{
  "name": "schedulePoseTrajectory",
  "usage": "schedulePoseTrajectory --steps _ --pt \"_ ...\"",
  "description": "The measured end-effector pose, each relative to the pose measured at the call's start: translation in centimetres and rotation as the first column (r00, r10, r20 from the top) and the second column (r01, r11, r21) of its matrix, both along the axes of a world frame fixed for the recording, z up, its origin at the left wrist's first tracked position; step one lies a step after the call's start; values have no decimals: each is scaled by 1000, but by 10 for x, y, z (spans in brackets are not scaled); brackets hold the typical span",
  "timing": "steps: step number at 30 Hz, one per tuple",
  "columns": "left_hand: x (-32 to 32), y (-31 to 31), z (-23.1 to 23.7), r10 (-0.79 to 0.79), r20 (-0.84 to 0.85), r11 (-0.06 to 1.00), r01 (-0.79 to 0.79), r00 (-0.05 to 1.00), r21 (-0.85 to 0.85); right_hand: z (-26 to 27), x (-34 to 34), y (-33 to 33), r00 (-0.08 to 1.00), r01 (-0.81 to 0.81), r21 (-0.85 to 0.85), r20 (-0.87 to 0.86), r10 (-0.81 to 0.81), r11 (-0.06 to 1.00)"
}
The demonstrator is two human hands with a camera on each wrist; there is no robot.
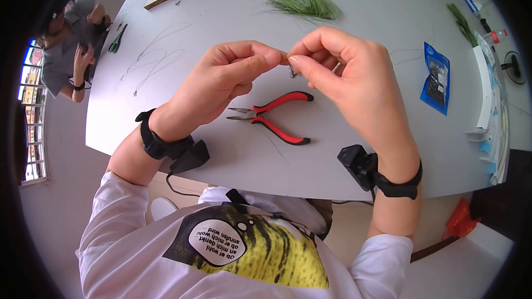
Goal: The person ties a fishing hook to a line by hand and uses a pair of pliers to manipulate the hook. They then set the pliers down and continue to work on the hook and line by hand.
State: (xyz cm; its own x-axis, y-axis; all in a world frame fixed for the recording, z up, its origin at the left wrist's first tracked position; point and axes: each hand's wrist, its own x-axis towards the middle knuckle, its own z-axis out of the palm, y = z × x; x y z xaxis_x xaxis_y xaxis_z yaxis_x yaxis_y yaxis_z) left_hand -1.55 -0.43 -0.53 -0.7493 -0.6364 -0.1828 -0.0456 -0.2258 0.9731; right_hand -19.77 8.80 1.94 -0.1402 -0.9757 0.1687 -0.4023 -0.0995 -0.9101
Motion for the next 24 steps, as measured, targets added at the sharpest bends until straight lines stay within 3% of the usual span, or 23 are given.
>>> schedulePoseTrajectory --steps 3,16,19,22,24 --pt "0 0 2 -13 2 1000 13 1000 -1 1 -2 1 997 -2 26 -72 4 1000" --pt "-2 3 2 -19 22 992 16 1000 126 4 -27 1 995 -1 188 -98 20 982" --pt "0 2 -1 -56 40 989 50 998 141 -5 -68 1 905 139 154 -420 -63 978" --pt "0 0 -4 -76 38 986 69 996 150 -15 -84 2 814 182 186 -579 -41 966" --pt "1 0 -4 -76 37 986 70 996 150 -23 -79 -4 852 128 212 -523 2 969"
